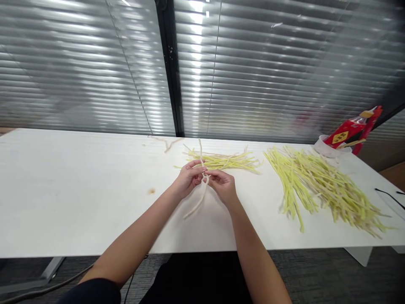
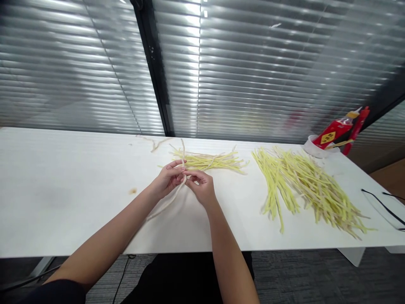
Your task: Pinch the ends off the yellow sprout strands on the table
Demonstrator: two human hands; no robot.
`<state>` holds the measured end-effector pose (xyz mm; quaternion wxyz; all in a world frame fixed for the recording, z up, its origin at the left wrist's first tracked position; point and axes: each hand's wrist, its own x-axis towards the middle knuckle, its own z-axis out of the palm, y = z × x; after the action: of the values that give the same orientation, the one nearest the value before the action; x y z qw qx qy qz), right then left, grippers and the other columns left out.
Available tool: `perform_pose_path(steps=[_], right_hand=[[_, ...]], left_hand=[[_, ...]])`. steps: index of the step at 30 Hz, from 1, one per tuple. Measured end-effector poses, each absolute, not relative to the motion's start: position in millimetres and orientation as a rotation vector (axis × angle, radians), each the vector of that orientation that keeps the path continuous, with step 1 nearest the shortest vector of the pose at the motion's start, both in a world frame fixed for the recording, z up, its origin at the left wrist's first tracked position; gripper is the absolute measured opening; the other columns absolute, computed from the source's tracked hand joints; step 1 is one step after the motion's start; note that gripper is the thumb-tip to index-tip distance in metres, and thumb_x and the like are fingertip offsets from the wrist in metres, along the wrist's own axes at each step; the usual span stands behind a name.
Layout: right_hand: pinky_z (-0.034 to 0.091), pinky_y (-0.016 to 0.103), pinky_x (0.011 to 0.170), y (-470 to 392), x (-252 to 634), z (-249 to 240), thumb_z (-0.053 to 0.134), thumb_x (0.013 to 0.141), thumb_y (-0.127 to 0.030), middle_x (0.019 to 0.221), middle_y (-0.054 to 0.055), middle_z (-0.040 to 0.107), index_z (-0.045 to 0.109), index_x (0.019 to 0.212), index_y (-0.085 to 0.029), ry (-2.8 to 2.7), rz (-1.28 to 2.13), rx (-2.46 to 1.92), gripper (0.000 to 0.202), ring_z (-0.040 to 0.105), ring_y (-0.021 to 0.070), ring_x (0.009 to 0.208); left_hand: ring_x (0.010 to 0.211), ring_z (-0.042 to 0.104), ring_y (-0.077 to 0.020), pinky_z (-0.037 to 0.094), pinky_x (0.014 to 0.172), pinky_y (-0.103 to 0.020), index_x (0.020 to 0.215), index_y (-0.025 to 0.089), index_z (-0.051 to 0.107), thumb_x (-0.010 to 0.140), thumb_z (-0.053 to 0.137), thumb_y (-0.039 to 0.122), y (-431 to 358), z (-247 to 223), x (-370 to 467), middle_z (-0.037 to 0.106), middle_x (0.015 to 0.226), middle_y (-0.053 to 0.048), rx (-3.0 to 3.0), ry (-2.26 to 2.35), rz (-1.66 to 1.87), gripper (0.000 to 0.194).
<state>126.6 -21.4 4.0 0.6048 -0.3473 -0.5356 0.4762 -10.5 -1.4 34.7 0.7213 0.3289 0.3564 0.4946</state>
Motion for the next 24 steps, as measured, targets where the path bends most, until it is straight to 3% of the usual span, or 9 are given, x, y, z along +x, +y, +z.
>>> perform_pose_path(steps=[5, 9, 17, 24], right_hand=[[0.051, 0.032, 0.072, -23.1, 126.6, 8.5, 0.076, 0.062, -0.027, 0.079, 0.003, 0.071, 0.072, 0.075, -0.022, -1.281, 1.087, -0.834, 0.014, 0.063, 0.0173, 0.074], [0.051, 0.030, 0.065, -24.4, 127.0, 6.7, 0.077, 0.061, -0.028, 0.069, 0.002, 0.069, 0.072, 0.071, -0.020, -1.256, 1.268, -0.870, 0.014, 0.063, 0.0159, 0.064], [0.048, 0.028, 0.052, -27.6, 127.3, 7.1, 0.081, 0.053, -0.034, 0.053, 0.000, 0.062, 0.068, 0.061, -0.017, -1.283, 1.523, -0.979, 0.023, 0.056, 0.0128, 0.049], [0.047, 0.027, 0.053, -25.8, 127.5, 8.1, 0.078, 0.059, -0.037, 0.047, -0.002, 0.056, 0.063, 0.057, -0.017, -1.240, 1.536, -0.936, 0.025, 0.052, 0.0115, 0.048]], left_hand=[[0.047, 0.049, -0.0053, 0.045, 0.048, -0.019, 0.097, 0.015, 0.061, 0.063, 0.076, 0.020, -4.0, 37.7, -10.8, 0.057, 0.065, 0.002, 0.736, 0.771, 1.061, 0.038], [0.051, 0.052, -0.0077, 0.045, 0.045, -0.021, 0.099, 0.014, 0.060, 0.072, 0.070, 0.029, 1.1, 32.4, -12.7, 0.058, 0.074, 0.000, 0.715, 0.787, 1.127, 0.032], [0.046, 0.048, -0.0084, 0.044, 0.049, -0.022, 0.088, 0.017, 0.055, 0.075, 0.066, 0.030, 4.5, 33.5, -12.6, 0.037, 0.051, 0.008, 0.662, 0.661, 1.225, 0.021], [0.063, 0.061, -0.0125, 0.051, 0.063, -0.027, 0.081, 0.016, 0.053, 0.079, 0.059, 0.024, -3.1, 43.1, -11.5, 0.059, 0.072, 0.000, 0.576, 0.576, 1.231, 0.010]])
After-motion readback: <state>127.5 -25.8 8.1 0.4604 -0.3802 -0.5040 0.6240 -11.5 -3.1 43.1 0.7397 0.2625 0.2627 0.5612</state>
